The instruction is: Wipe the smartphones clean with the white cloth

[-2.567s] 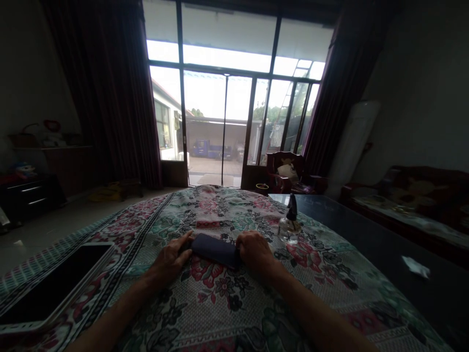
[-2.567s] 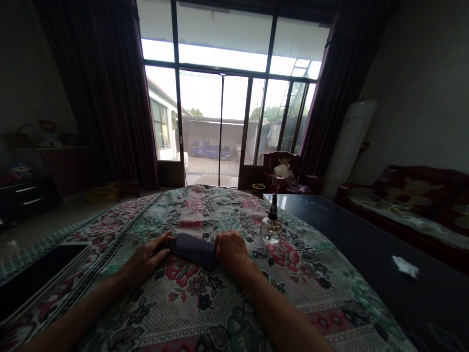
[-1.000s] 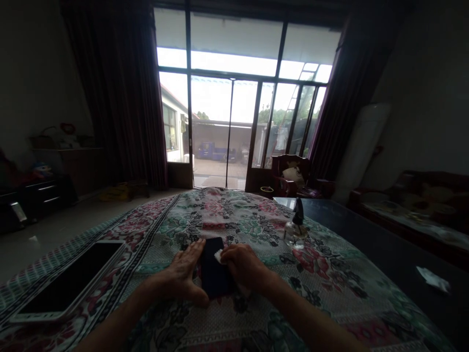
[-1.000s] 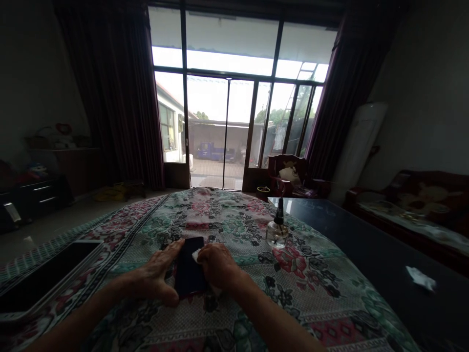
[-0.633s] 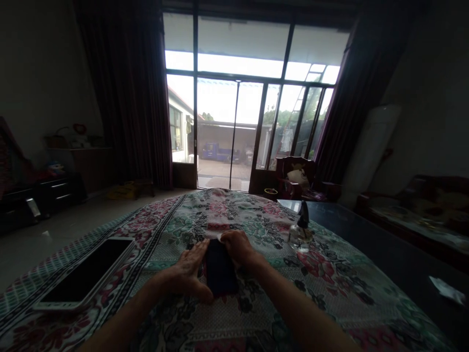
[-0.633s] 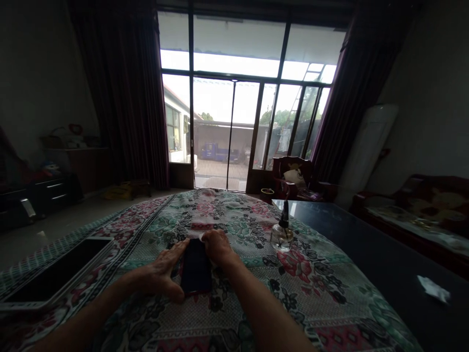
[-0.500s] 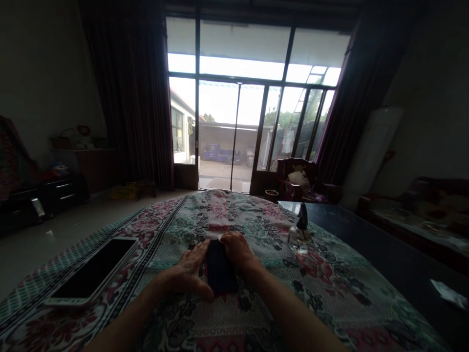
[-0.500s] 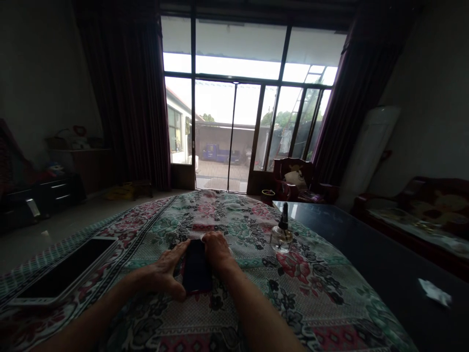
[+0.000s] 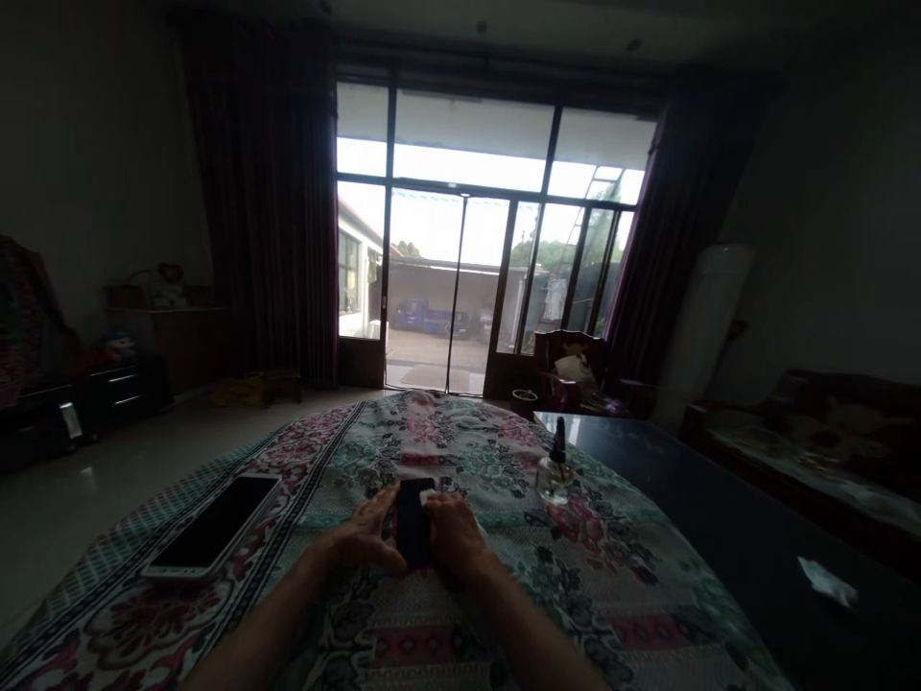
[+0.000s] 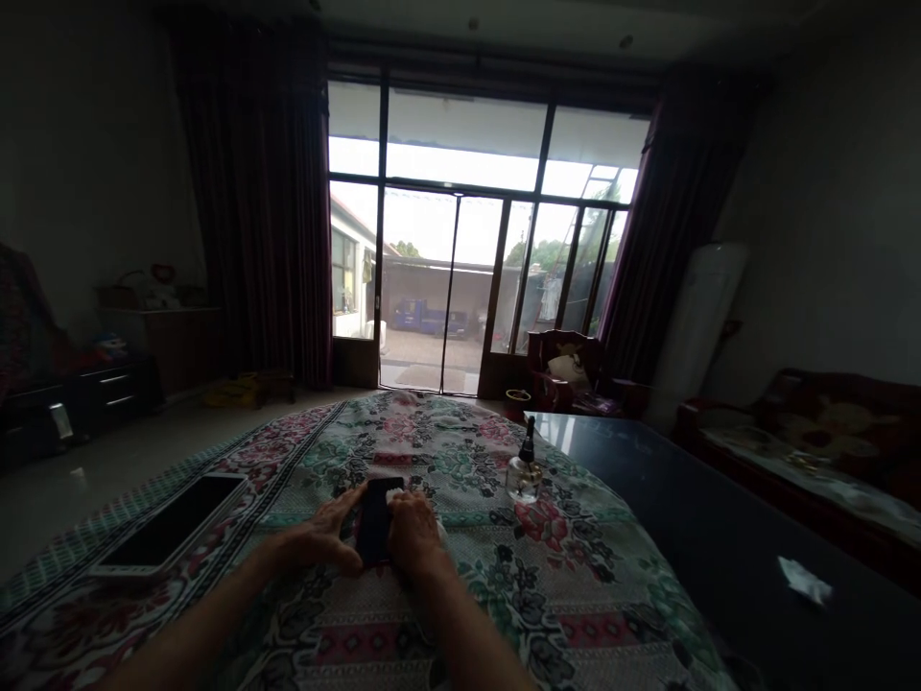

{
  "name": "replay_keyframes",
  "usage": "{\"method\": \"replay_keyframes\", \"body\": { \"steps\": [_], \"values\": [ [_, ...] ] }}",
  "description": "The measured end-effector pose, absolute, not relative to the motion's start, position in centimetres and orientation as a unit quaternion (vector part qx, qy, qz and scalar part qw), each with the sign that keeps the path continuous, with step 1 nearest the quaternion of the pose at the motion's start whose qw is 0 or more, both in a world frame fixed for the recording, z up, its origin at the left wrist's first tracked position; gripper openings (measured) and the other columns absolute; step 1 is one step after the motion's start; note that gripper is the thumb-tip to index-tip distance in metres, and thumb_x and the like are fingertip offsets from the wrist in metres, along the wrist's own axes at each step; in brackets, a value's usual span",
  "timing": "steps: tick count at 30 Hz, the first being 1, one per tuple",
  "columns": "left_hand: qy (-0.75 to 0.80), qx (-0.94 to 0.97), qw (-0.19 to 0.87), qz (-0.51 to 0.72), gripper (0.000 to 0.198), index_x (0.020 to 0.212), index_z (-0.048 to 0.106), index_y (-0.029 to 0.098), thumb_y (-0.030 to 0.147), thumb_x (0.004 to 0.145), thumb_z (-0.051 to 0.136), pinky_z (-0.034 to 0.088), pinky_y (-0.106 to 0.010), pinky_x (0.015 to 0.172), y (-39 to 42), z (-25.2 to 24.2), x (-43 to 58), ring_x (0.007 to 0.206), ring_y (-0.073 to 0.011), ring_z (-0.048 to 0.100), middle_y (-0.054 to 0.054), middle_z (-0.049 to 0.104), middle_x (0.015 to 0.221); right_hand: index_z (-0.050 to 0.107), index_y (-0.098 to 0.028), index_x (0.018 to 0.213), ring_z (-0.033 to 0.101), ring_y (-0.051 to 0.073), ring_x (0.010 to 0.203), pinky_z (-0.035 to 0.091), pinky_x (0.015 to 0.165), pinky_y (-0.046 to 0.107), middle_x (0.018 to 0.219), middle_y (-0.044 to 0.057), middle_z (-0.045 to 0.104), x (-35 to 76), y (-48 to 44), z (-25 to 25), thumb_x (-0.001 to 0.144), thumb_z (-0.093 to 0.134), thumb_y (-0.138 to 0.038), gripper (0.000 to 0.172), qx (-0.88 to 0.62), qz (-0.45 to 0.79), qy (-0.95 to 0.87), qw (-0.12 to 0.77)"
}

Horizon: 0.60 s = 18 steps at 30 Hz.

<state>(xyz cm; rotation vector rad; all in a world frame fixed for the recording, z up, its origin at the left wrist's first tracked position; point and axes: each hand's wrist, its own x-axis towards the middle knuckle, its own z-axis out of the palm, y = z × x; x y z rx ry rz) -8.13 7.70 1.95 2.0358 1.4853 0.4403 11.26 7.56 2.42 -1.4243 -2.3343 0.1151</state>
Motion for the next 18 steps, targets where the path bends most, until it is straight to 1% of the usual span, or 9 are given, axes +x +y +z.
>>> {"method": "replay_keyframes", "body": {
  "steps": [3,7,12,15,18],
  "values": [
    [0.574,0.747,0.29,0.167,0.119,0.154,0.02,0.016,0.034,0.052,0.078,0.011,-0.047,0.121,6.8,2.2,-8.1,0.149,-0.0356,0.008,-0.013,0.023,0.16,0.073,-0.017,0.089,0.06,0.021,0.099,0.038,0.089,0.027,0.103,0.008,0.072,11.5,6.4,2.4,0.082,0.045,-0.003,0.032,-0.511,0.048,-0.833,0.206],
    [0.554,0.763,0.288,0.167,0.114,0.153,0.021,0.015,0.033,0.054,0.075,0.012,-0.046,0.12,6.5,2.2,-8.3,0.149,-0.034,0.01,-0.013,0.022,0.16,0.074,-0.018,0.089,0.06,0.021,0.097,0.039,0.087,0.027,0.104,0.007,0.072,11.7,5.2,2.4,0.084,0.045,-0.005,0.033,-0.512,0.057,-0.83,0.212],
    [0.55,0.767,0.278,0.18,0.111,0.153,0.023,0.019,0.034,0.056,0.075,0.014,-0.045,0.119,7.0,1.4,-8.6,0.148,-0.0337,0.015,-0.01,0.028,0.159,0.073,-0.019,0.093,0.059,0.022,0.101,0.039,0.09,0.027,0.109,0.007,0.071,12.0,3.8,2.1,0.083,0.046,-0.004,0.032,-0.507,0.067,-0.832,0.215],
    [0.548,0.768,0.276,0.184,0.109,0.153,0.024,0.018,0.033,0.057,0.075,0.014,-0.044,0.119,6.9,1.1,-8.6,0.148,-0.0339,0.015,-0.011,0.028,0.159,0.072,-0.019,0.093,0.059,0.022,0.1,0.039,0.089,0.027,0.106,0.007,0.071,12.1,3.2,1.9,0.083,0.048,-0.007,0.029,-0.505,0.071,-0.834,0.212],
    [0.546,0.769,0.275,0.184,0.107,0.152,0.026,0.018,0.032,0.058,0.074,0.014,-0.045,0.119,6.8,1.0,-8.6,0.148,-0.0348,0.014,-0.012,0.026,0.16,0.072,-0.019,0.088,0.06,0.021,0.096,0.04,0.086,0.027,0.101,0.007,0.071,12.0,3.3,1.8,0.084,0.049,-0.008,0.026,-0.508,0.07,-0.832,0.214]
  ]
}}
